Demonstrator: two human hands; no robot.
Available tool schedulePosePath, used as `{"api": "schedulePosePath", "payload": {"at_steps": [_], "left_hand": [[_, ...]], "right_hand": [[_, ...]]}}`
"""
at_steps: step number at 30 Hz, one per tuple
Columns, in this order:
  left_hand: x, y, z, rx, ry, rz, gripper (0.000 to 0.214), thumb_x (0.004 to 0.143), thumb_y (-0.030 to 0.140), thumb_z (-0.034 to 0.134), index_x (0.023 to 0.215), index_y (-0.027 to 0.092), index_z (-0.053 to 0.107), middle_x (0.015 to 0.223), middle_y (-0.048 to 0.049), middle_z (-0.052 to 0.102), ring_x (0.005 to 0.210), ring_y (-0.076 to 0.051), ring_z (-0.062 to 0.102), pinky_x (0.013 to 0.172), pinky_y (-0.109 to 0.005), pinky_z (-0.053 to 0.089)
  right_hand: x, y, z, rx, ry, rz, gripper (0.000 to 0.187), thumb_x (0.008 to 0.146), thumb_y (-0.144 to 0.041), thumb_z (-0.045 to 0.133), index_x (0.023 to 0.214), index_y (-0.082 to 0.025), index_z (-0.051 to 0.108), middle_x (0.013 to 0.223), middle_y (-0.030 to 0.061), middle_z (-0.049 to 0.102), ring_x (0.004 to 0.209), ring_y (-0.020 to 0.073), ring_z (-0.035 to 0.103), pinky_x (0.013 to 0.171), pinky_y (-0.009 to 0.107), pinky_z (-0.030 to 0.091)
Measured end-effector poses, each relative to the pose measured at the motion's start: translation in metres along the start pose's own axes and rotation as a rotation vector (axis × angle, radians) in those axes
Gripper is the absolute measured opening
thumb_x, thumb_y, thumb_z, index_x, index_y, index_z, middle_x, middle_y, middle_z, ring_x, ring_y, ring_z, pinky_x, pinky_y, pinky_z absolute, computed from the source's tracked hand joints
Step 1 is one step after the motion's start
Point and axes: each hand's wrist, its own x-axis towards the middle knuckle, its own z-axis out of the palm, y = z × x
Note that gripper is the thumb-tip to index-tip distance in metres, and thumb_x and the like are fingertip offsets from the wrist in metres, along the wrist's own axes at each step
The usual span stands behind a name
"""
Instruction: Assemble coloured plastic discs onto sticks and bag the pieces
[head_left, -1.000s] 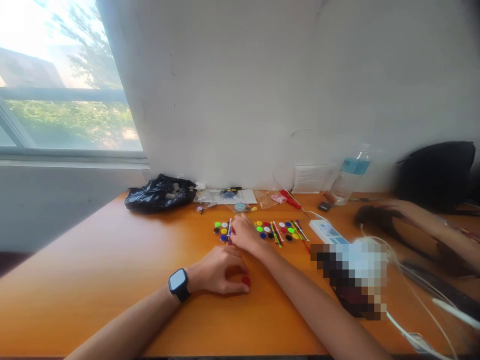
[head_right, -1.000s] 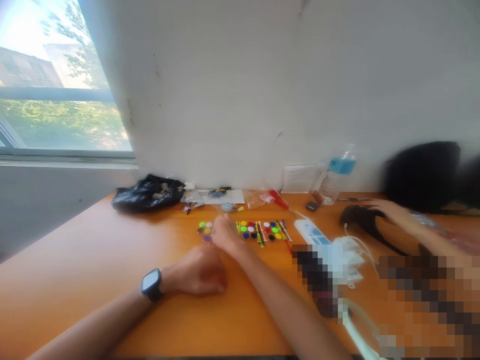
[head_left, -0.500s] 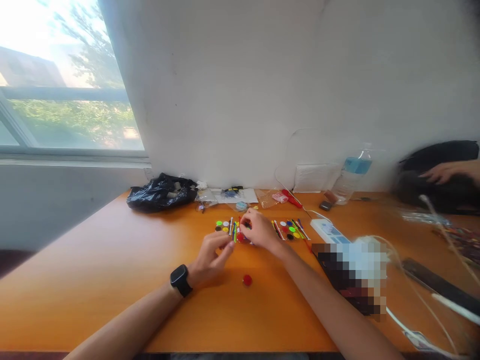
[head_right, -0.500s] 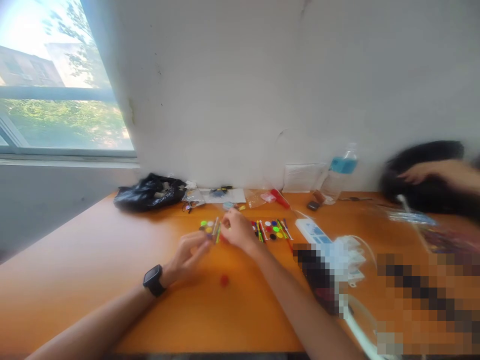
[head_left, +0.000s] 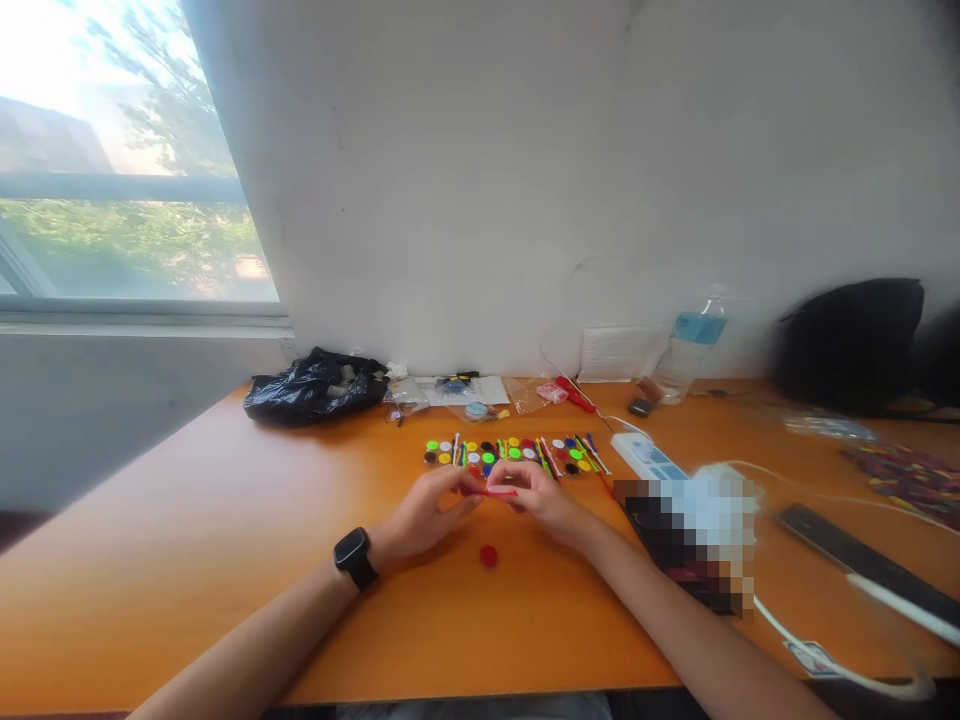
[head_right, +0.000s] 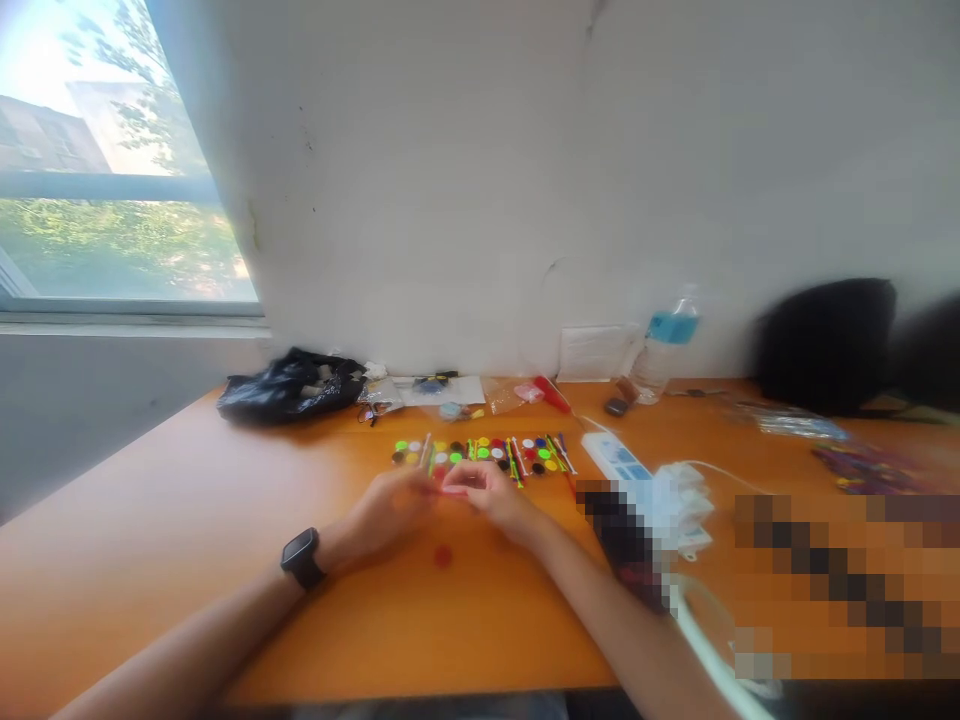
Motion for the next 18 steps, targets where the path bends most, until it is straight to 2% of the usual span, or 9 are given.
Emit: {"api": "schedulePosePath", "payload": {"at_steps": [4, 9, 15, 18], "left_hand": [[0.0, -0.003, 0.001, -0.013, -0.055, -0.07, 0.023, 0.101, 0.039, 0.061, 0.096, 0.019, 0.07, 0.089, -0.0013, 0.073, 0.076, -0.013, 0.06, 0.071, -0.023, 0.047], [0.001, 0.008, -0.008, 0.028, -0.12, -0.078, 0.026, 0.103, 0.038, 0.055, 0.096, 0.017, 0.068, 0.08, -0.0002, 0.065, 0.069, -0.011, 0.052, 0.066, -0.022, 0.042], [0.001, 0.013, -0.014, 0.123, -0.163, -0.052, 0.021, 0.101, 0.03, 0.052, 0.087, 0.017, 0.061, 0.068, 0.0034, 0.052, 0.061, -0.009, 0.042, 0.06, -0.022, 0.034], [0.0, 0.01, -0.016, 0.19, -0.167, -0.031, 0.016, 0.096, 0.026, 0.055, 0.084, 0.017, 0.061, 0.066, 0.0039, 0.051, 0.059, -0.009, 0.04, 0.058, -0.022, 0.032]], "right_hand": [[-0.002, 0.004, -0.003, 0.047, -0.008, 0.081, 0.036, 0.077, -0.05, 0.084, 0.081, -0.017, 0.07, 0.07, -0.003, 0.052, 0.06, 0.0095, 0.04, 0.057, 0.025, 0.027], [-0.002, 0.004, -0.008, 0.177, 0.013, 0.106, 0.046, 0.091, -0.063, 0.066, 0.096, -0.018, 0.073, 0.081, 0.0027, 0.061, 0.067, 0.0143, 0.055, 0.058, 0.027, 0.039], [-0.001, 0.008, -0.01, 0.008, -0.066, 0.022, 0.038, 0.083, -0.052, 0.081, 0.092, -0.017, 0.07, 0.069, -0.0017, 0.058, 0.06, 0.0124, 0.052, 0.057, 0.026, 0.039], [0.0, 0.017, -0.009, -0.027, -0.095, 0.035, 0.038, 0.083, -0.05, 0.081, 0.095, -0.017, 0.069, 0.069, -0.0025, 0.058, 0.059, 0.0117, 0.05, 0.056, 0.026, 0.037]]}}
